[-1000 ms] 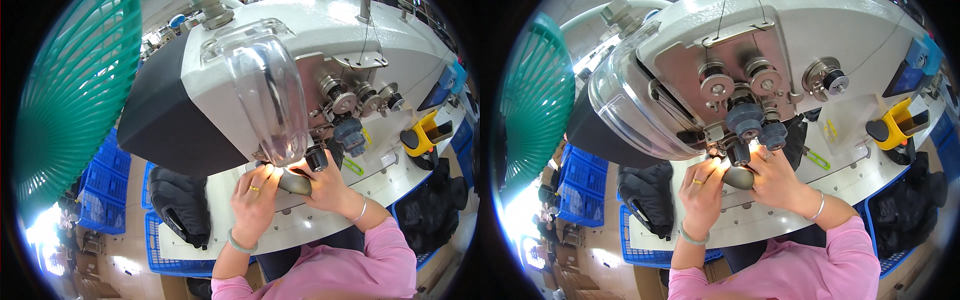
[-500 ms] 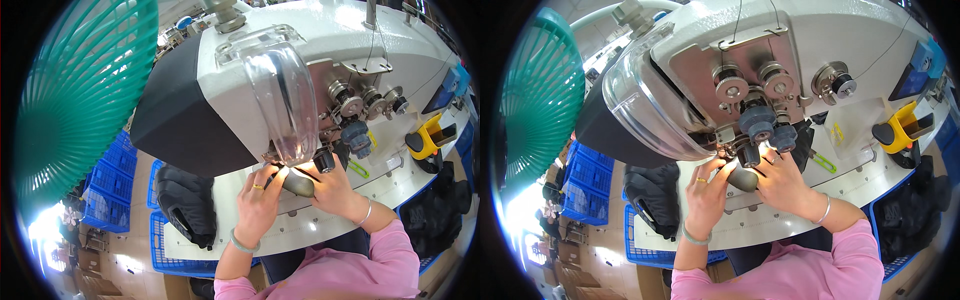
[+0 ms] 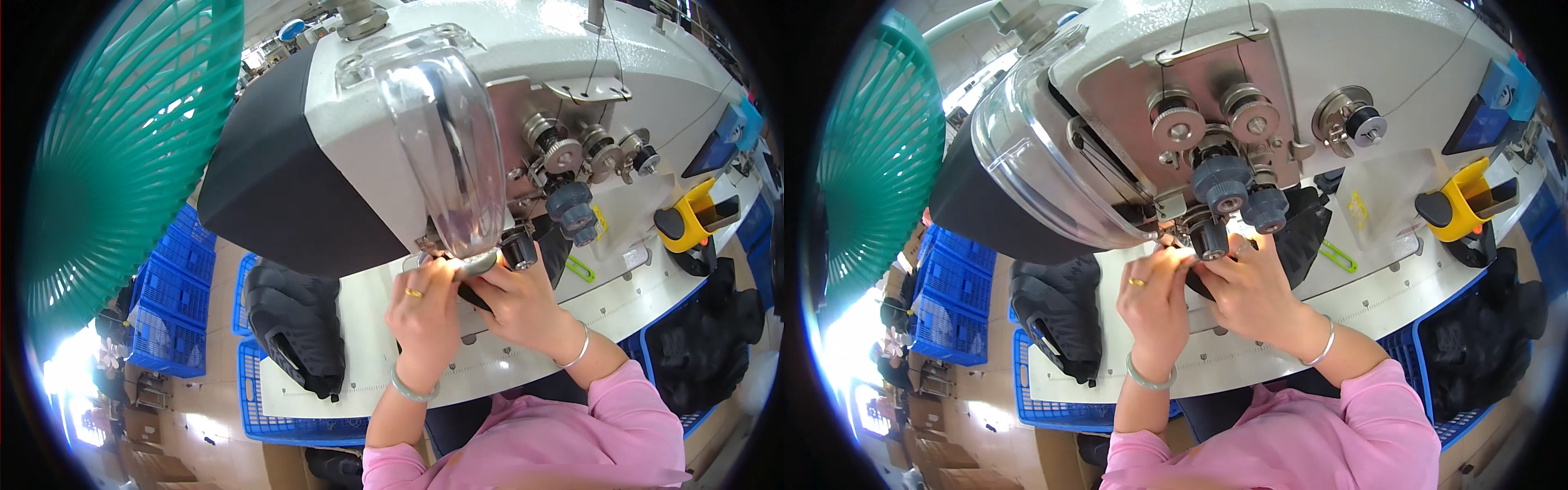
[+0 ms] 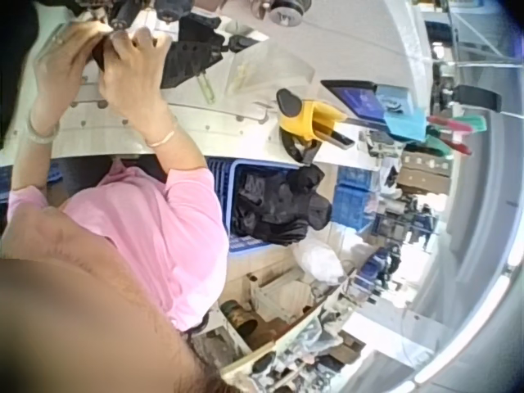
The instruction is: Stitch together black synthetic shoe upper components using an industrial sewing machine.
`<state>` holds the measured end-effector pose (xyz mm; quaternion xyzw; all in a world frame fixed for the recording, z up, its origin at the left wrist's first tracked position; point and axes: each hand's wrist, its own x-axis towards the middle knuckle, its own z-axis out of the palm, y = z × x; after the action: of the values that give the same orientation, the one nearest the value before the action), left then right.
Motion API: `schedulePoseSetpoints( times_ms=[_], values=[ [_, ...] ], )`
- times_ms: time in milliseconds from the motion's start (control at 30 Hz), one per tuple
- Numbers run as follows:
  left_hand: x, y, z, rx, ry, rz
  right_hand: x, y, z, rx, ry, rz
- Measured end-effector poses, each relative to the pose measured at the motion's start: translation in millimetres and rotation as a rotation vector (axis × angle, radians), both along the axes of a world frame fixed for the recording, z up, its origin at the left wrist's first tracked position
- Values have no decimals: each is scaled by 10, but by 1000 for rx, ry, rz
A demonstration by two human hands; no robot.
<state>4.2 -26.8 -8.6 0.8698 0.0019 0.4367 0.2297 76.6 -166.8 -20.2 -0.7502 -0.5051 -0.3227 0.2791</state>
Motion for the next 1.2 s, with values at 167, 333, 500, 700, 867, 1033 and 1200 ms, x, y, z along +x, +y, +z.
schedulePoseSetpoints(
  times_ms=[167, 333, 500, 700, 867, 1033, 1200],
  values=[
    [-75, 110, 16, 358, -3, -50, 29, -122, -58, -24, 90, 60],
    [-67, 142, 106, 429, 36, -73, 35, -135, -128, 69, 109, 119],
    [-62, 157, 196, 425, 79, -120, 22, -122, -88, 93, 77, 123],
    [-61, 187, 228, 414, 131, -130, 30, -64, -162, 107, 56, 89],
    [-76, 196, 182, 458, 103, -109, -1, -81, -129, 48, 73, 46],
    [15, 215, 128, 253, 12, -133, 54, -10, -34, 49, 166, 90],
    [87, 16, 33, 75, -55, 44, 148, -36, -42, 37, 155, 175]
  ],
)
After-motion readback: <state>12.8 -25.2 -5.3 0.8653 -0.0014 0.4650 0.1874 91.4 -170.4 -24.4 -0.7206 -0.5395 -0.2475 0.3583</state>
